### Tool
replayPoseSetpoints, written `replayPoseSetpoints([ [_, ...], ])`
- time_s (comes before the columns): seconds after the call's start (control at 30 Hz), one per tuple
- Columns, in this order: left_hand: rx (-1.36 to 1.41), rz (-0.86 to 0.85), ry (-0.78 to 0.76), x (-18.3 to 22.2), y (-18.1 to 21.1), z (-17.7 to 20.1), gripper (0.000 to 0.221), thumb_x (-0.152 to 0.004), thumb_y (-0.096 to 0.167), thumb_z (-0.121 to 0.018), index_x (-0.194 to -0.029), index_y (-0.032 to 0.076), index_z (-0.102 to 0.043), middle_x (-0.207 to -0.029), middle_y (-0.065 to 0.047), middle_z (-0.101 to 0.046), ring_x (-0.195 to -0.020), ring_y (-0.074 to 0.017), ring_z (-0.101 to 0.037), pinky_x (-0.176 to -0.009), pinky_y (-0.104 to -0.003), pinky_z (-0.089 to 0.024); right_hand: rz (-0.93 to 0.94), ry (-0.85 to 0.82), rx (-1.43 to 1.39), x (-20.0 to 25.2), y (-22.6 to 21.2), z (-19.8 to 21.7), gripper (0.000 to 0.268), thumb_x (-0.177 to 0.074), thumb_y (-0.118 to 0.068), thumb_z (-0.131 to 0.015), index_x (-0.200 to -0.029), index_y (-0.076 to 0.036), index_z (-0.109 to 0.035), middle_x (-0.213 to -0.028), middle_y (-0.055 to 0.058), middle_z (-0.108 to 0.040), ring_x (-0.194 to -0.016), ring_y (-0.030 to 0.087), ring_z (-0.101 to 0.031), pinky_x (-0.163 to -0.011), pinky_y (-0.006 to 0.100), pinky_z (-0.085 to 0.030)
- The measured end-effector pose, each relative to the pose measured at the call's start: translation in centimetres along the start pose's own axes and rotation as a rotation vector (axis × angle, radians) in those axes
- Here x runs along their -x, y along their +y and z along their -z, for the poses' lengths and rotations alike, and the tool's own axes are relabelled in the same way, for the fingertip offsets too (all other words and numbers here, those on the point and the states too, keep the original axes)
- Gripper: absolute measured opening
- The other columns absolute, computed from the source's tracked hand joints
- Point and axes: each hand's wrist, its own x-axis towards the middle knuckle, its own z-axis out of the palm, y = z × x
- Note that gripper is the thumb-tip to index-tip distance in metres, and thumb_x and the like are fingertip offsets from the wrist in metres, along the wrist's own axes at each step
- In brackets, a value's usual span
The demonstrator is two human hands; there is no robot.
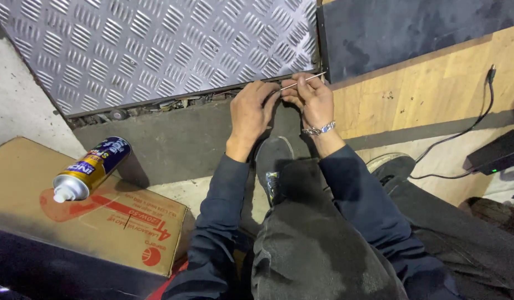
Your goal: Repairing and adjusting motorcycle components using a screwdriver and wrench.
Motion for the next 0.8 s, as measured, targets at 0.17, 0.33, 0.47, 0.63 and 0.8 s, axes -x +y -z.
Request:
replayPoseSetpoints([
  [0.17, 0.025, -0.013, 0.015, -0.9, 0.8, 0.7, 0.007, -0.095, 0.019, -0.073, -0.102, 0.02, -0.074, -0.081, 0.001, -0.066, -0.082, -0.0225, -0.07, -0.073, -0.03, -0.054, -0.01, -0.014, -0.028, -0.5, -0.7, -0.4, 0.024, -0.105, -0.018, -0.057, -0.118, 0.002, -0.06, -0.103, 0.028, -0.073, -0.084, 0.03, -0.079, -0.072, 0.035, -0.069],
  [0.33, -0.016, -0.038, 0.016, -1.4, 0.9, 0.8, 0.006, -0.093, 0.018, -0.075, -0.099, 0.019, -0.075, -0.079, -0.001, -0.066, -0.08, -0.0232, -0.07, -0.071, -0.032, -0.054, -0.014, -0.022, -0.054, -0.7, -0.5, -0.3, 0.023, -0.106, -0.018, -0.056, -0.117, 0.001, -0.061, -0.104, 0.027, -0.074, -0.086, 0.03, -0.079, -0.075, 0.036, -0.069],
  [0.47, -0.051, -0.072, 0.038, -1.5, 1.1, 0.7, 0.005, -0.093, 0.017, -0.074, -0.098, 0.018, -0.074, -0.079, -0.002, -0.064, -0.079, -0.0238, -0.068, -0.07, -0.033, -0.052, -0.008, -0.062, -0.076, -1.0, -0.2, 0.0, 0.024, -0.107, -0.016, -0.053, -0.12, 0.002, -0.06, -0.106, 0.027, -0.073, -0.089, 0.03, -0.078, -0.078, 0.038, -0.068],
  [0.63, -0.075, -0.105, 0.087, -1.6, 1.2, 0.5, 0.007, -0.094, 0.015, -0.072, -0.099, 0.019, -0.073, -0.081, 0.0, -0.062, -0.081, -0.0231, -0.067, -0.07, -0.032, -0.05, 0.005, -0.104, -0.088, -1.0, -0.4, -0.2, 0.024, -0.108, -0.015, -0.05, -0.123, 0.002, -0.058, -0.108, 0.027, -0.072, -0.092, 0.031, -0.077, -0.082, 0.039, -0.068],
  [0.8, -0.089, -0.102, 0.112, -1.6, 1.3, 0.2, 0.009, -0.091, 0.012, -0.075, -0.098, 0.018, -0.074, -0.084, -0.001, -0.064, -0.081, -0.0233, -0.066, -0.07, -0.033, -0.048, 0.012, -0.134, -0.116, -1.0, -0.3, -0.1, 0.024, -0.108, -0.013, -0.048, -0.124, 0.002, -0.057, -0.109, 0.027, -0.071, -0.095, 0.031, -0.077, -0.083, 0.04, -0.067],
])
